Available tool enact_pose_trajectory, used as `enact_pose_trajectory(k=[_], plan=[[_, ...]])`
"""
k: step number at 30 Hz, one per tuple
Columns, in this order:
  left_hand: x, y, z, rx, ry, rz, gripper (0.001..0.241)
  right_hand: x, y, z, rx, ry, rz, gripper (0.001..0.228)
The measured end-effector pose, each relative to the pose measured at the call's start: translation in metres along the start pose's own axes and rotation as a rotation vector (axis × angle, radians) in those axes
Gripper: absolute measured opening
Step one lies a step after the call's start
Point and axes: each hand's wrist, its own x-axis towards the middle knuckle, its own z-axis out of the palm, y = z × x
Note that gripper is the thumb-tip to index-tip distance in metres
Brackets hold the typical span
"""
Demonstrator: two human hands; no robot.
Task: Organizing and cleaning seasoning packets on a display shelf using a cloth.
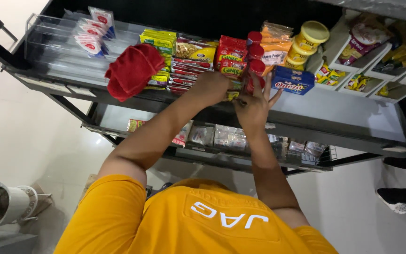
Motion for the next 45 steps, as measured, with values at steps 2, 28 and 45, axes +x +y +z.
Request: enact_pose_trajectory(k=[2,28,45], plan=[[0.005,-0.005,0.012,0.075,0.043,0.036,0.013,-0.001,0.001,0.002,-0.033,-0.036,-0.004,0.029],[-0.060,0.032,-0.055,-1.538,0.485,-0.388,0.020,0.000,-0.010,-0.035,1.166,0.110,0.472,0.025],[-0.121,0.086,-0.026,-2.470,0.351,0.058,0.063,0.067,-0.057,-0.146,0.948,-0.345,0.245,0.018]])
